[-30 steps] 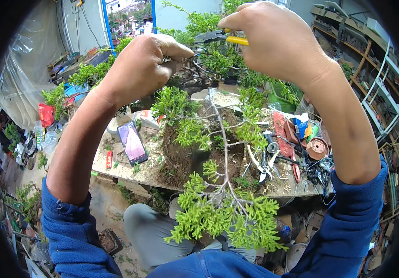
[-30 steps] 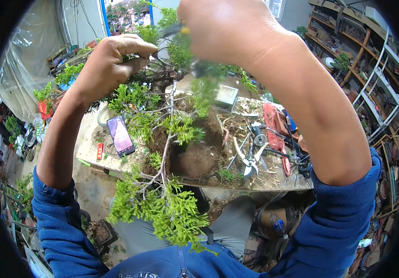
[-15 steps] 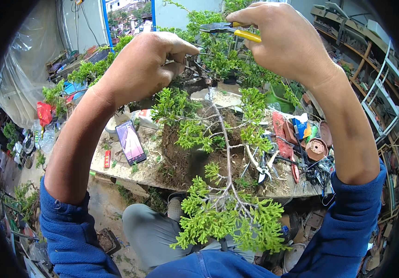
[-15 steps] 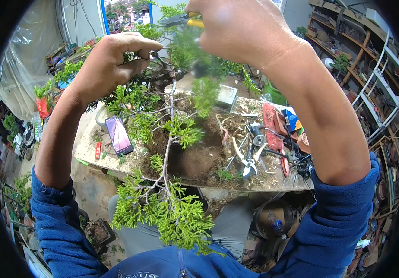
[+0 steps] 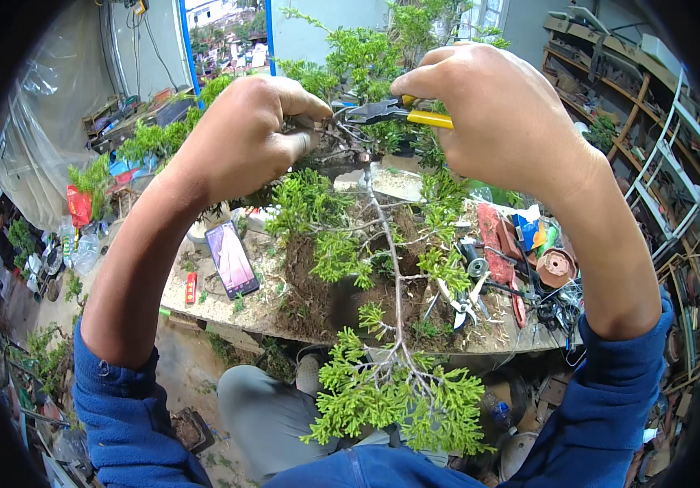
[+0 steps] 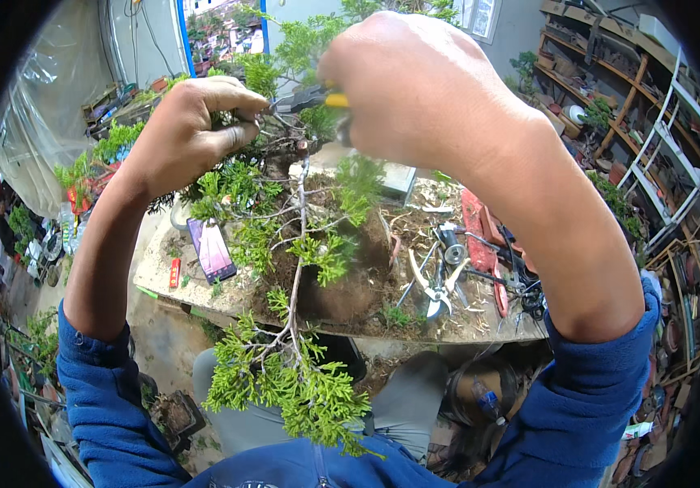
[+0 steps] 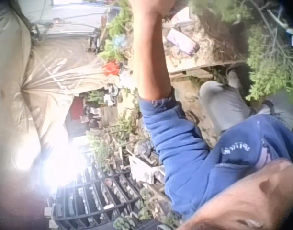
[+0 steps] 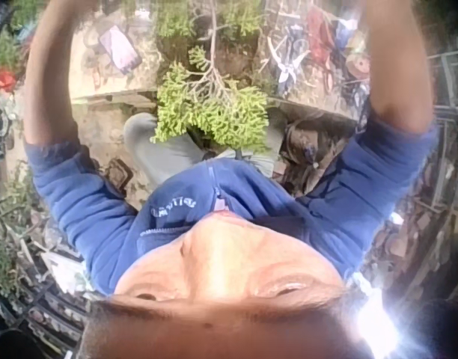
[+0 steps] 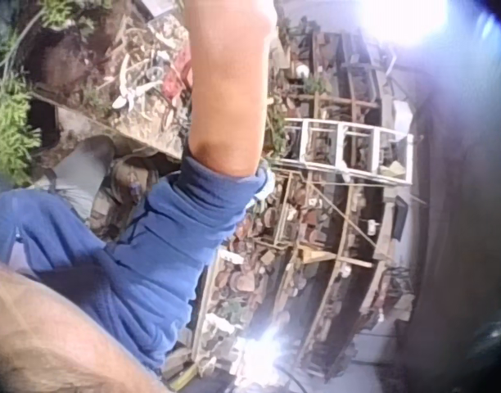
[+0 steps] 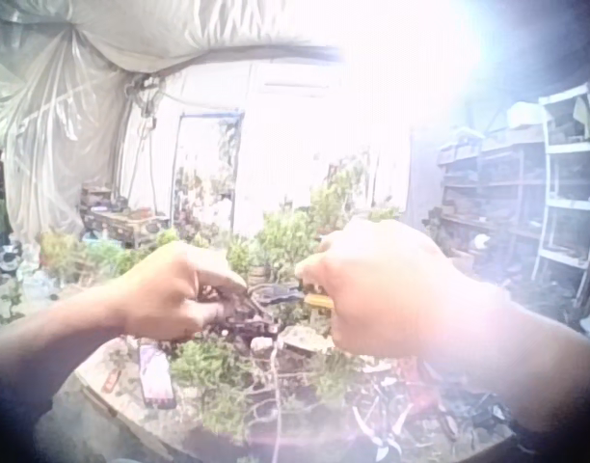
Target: The person trims a small potted evergreen tree using pruning shears. They repeatedly reach into the foliage, cut small branches, and remove the cut pieces by hand. The person rotates the pot to access different sides and continues trimming throughout the clip.
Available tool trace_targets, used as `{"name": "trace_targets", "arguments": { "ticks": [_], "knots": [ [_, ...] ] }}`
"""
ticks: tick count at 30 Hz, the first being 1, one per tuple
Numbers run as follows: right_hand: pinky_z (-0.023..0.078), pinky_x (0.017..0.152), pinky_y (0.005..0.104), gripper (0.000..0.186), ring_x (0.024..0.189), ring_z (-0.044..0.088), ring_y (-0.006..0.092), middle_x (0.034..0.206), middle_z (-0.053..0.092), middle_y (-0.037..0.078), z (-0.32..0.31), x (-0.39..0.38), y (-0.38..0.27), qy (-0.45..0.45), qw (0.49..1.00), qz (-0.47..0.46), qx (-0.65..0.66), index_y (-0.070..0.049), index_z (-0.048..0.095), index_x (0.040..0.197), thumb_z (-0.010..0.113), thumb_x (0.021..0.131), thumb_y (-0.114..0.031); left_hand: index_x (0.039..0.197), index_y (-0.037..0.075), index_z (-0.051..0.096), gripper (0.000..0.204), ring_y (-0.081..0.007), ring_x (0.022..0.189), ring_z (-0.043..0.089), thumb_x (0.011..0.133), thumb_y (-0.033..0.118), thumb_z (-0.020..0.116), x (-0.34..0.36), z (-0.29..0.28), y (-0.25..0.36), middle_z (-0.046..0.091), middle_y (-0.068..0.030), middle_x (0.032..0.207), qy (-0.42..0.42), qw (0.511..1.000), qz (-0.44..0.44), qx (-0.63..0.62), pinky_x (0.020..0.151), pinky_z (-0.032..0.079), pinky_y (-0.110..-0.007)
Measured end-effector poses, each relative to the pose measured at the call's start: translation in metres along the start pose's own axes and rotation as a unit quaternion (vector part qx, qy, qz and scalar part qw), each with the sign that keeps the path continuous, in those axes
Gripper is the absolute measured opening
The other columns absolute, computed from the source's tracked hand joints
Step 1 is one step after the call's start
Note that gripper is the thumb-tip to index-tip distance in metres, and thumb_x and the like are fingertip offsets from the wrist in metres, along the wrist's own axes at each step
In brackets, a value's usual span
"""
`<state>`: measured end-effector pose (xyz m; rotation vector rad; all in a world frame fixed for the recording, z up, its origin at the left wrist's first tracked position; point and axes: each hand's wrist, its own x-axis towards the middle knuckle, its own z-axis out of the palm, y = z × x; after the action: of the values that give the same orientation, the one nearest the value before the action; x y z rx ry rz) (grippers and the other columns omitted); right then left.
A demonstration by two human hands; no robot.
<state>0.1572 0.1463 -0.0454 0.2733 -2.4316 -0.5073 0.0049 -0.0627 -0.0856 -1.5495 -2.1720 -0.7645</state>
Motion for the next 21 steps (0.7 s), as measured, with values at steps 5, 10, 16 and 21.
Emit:
{"name": "trace_targets", "arguments": {
  "ticks": [5,10,16,21],
  "knots": [
    [0.056,0.092,0.0452,0.046,0.105,0.068,0.0351,0.104,0.073,0.014,0.004,-0.002,0.004,-0.013,0.999,0.019,0.024,-0.004,0.077,0.111,0.067,0.067,0.005,0.113,-0.004,0.075,0.026,-0.0142,0.093,0.07,0.087,0.0,0.072,0.007,-0.006,0.001,0.076,-0.008,0.1,-0.042,0.992,-0.075,-0.088,0.089,0.056,-0.03],
    [0.057,0.089,0.0444,0.042,0.102,0.069,0.034,0.102,0.073,0.012,0.009,0.001,0.008,-0.05,0.998,0.022,0.014,-0.005,0.078,0.105,0.069,0.065,0.003,0.107,-0.004,0.076,0.026,-0.016,0.085,0.071,0.082,0.004,0.074,0.015,-0.009,0.001,0.078,-0.0122,0.097,-0.054,0.978,-0.13,-0.152,0.082,0.056,-0.031],
    [0.057,0.088,0.0445,0.038,0.102,0.068,0.0341,0.1,0.072,0.014,0.016,0.015,0.008,-0.087,0.995,0.022,0.031,-0.004,0.077,0.102,0.07,0.066,0.002,0.103,-0.004,0.076,0.02,-0.0158,0.083,0.07,0.086,0.007,0.077,0.01,-0.003,0.005,0.077,-0.0121,0.092,-0.021,0.986,-0.126,-0.107,0.08,0.055,-0.031],
    [0.057,0.088,0.0449,0.034,0.102,0.069,0.0352,0.098,0.072,0.016,0.02,0.021,0.006,-0.07,0.996,0.005,0.048,-0.002,0.076,0.099,0.069,0.066,0.002,0.1,-0.005,0.075,0.021,-0.0153,0.086,0.067,0.086,0.01,0.079,0.011,-0.001,0.008,0.074,-0.0091,0.091,-0.011,0.993,-0.107,-0.042,0.082,0.053,-0.032]
  ]
}}
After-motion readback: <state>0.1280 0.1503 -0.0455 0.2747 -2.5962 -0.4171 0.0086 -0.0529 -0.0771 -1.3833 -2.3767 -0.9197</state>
